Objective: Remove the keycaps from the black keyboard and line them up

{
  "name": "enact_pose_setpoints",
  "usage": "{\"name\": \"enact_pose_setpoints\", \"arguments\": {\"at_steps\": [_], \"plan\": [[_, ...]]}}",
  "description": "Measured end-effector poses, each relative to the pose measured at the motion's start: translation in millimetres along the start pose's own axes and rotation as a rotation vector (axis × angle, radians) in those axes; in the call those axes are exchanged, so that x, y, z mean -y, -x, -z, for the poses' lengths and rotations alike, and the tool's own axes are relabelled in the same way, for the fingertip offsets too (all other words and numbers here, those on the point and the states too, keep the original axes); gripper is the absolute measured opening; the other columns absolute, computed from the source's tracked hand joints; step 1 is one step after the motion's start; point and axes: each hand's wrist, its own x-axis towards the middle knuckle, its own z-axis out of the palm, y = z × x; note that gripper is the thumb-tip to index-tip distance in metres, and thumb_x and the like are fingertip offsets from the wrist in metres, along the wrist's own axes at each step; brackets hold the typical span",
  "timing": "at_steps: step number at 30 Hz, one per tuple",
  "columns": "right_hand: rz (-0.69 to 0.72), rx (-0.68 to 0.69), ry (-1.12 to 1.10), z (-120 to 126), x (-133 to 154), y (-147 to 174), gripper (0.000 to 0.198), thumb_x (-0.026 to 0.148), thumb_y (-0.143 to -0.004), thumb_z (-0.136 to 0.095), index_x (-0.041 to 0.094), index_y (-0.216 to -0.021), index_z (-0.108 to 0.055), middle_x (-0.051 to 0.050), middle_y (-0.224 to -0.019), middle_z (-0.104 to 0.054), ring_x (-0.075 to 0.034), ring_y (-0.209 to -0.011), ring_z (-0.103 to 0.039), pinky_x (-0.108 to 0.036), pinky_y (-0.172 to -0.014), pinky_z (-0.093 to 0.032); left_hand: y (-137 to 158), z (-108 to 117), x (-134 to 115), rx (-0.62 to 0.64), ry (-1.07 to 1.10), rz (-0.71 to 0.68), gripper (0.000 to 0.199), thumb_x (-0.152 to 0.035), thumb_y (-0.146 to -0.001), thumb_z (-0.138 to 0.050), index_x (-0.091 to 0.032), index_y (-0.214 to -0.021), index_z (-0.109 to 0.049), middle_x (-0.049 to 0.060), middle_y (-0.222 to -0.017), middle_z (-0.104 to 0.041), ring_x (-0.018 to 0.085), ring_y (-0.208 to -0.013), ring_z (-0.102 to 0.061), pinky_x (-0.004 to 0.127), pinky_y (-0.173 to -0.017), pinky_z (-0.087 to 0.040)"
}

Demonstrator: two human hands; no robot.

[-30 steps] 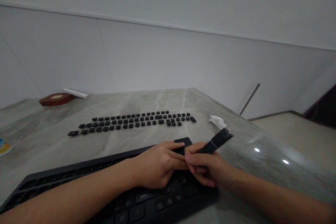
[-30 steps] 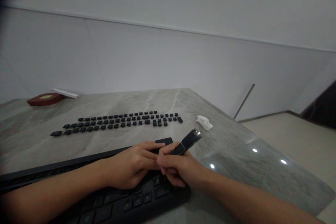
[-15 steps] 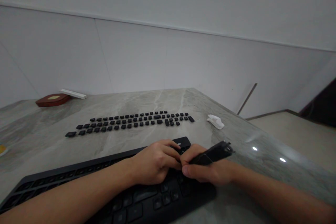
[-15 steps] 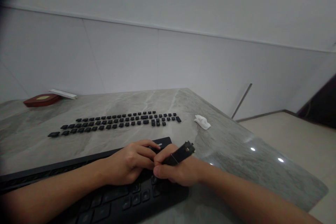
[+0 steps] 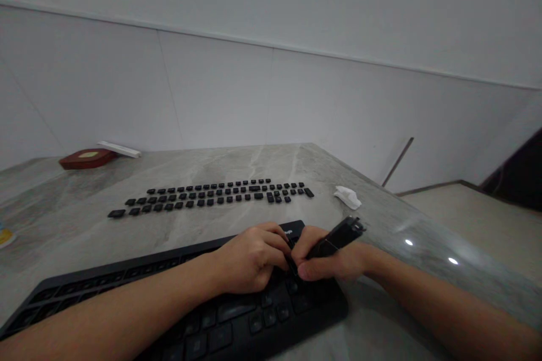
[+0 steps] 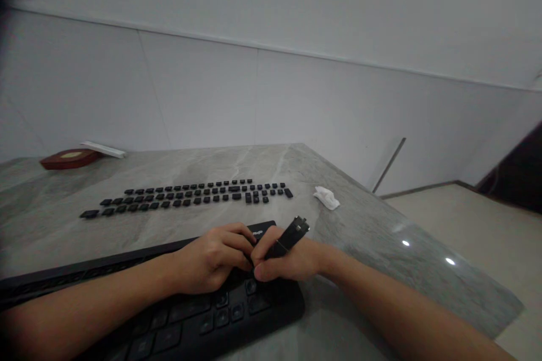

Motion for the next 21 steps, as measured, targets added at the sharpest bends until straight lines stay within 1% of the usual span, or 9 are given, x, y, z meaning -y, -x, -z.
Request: {"name": "enact_pose_setpoints", "arguments": {"at_steps": [3,5,7,9,12,14,15,18,21], "plan": [[0.052,0.011,0.032,1,-5,1,0.04,0.041,-0.086,-0.057,0.016,-0.056,-0.046,0.007,-0.05,-0.033,-0.007,-0.046,-0.03,-0.02,-0.044,-0.023,0,0,0,-0.004,0.003,-0.014,0.039,0.004,-0.067,-0.042,-0.015,-0.084,-0.072,0.006,-0.09,-0.074,0.021,-0.095,-0.063,0.037,-0.088,-0.054],[0.143,0.039,0.141,-1,-4,2,0.038,0.036,-0.086,-0.054,0.017,-0.055,-0.043,0.007,-0.051,-0.033,-0.007,-0.047,-0.031,-0.021,-0.046,-0.025,-1,1,0,-0.001,0.011,-0.017,0.041,0.004,-0.066,-0.041,-0.015,-0.085,-0.073,0.006,-0.092,-0.074,0.021,-0.094,-0.063,0.036,-0.088,-0.054],[0.22,0.058,0.319,-5,-1,4,0.03,0.026,-0.081,-0.051,0.019,-0.055,-0.038,0.007,-0.053,-0.031,-0.008,-0.049,-0.03,-0.023,-0.049,-0.025,-1,2,-1,0.002,0.018,-0.018,0.042,0.004,-0.065,-0.041,-0.015,-0.085,-0.073,0.006,-0.093,-0.074,0.021,-0.094,-0.063,0.036,-0.088,-0.054],[0.251,0.078,0.489,-10,2,6,0.023,0.018,-0.073,-0.05,0.02,-0.056,-0.034,0.006,-0.054,-0.03,-0.01,-0.05,-0.028,-0.025,-0.051,-0.025,-1,3,-2,0.003,0.025,-0.018,0.042,0.004,-0.063,-0.04,-0.015,-0.083,-0.072,0.006,-0.094,-0.074,0.021,-0.094,-0.063,0.036,-0.088,-0.054],[0.268,0.108,0.59,-15,6,5,0.02,0.015,-0.066,-0.051,0.02,-0.056,-0.034,0.006,-0.054,-0.032,-0.011,-0.051,-0.028,-0.027,-0.051,-0.023,-1,3,-2,0.016,0.023,-0.028,0.041,0.004,-0.064,-0.041,-0.014,-0.083,-0.072,0.006,-0.094,-0.074,0.022,-0.095,-0.062,0.037,-0.089,-0.053],[0.25,0.081,0.548,-15,7,4,0.022,0.016,-0.068,-0.051,0.02,-0.055,-0.035,0.006,-0.054,-0.032,-0.01,-0.05,-0.028,-0.026,-0.05,-0.023,0,3,-1,0.026,0.015,-0.028,0.041,0.004,-0.064,-0.041,-0.015,-0.084,-0.072,0.006,-0.095,-0.074,0.022,-0.095,-0.062,0.037,-0.088,-0.053],[0.229,0.051,0.488,-15,7,4,0.023,0.018,-0.071,-0.051,0.02,-0.055,-0.035,0.006,-0.053,-0.031,-0.01,-0.05,-0.028,-0.025,-0.05,-0.023,0,3,-1,0.028,0.01,-0.028,0.042,0.004,-0.065,-0.041,-0.015,-0.085,-0.072,0.006,-0.095,-0.073,0.021,-0.094,-0.062,0.037,-0.088,-0.053],[0.103,-0.076,0.215,-15,6,2,0.031,0.026,-0.08,-0.052,0.019,-0.053,-0.04,0.006,-0.052,-0.032,-0.008,-0.048,-0.029,-0.024,-0.048,-0.025,0,3,0,0.034,-0.01,-0.037,0.042,0.004,-0.066,-0.042,-0.015,-0.089,-0.072,0.006,-0.095,-0.072,0.021,-0.094,-0.061,0.037,-0.088,-0.053],[-0.014,-0.16,0.017,-15,2,2,0.037,0.034,-0.082,-0.057,0.017,-0.052,-0.044,0.007,-0.05,-0.031,-0.008,-0.049,-0.029,-0.024,-0.047,-0.023,0,3,-1,0.037,-0.019,-0.038,0.041,0.004,-0.067,-0.043,-0.015,-0.091,-0.07,0.006,-0.095,-0.072,0.021,-0.092,-0.06,0.037,-0.088,-0.053]]}}
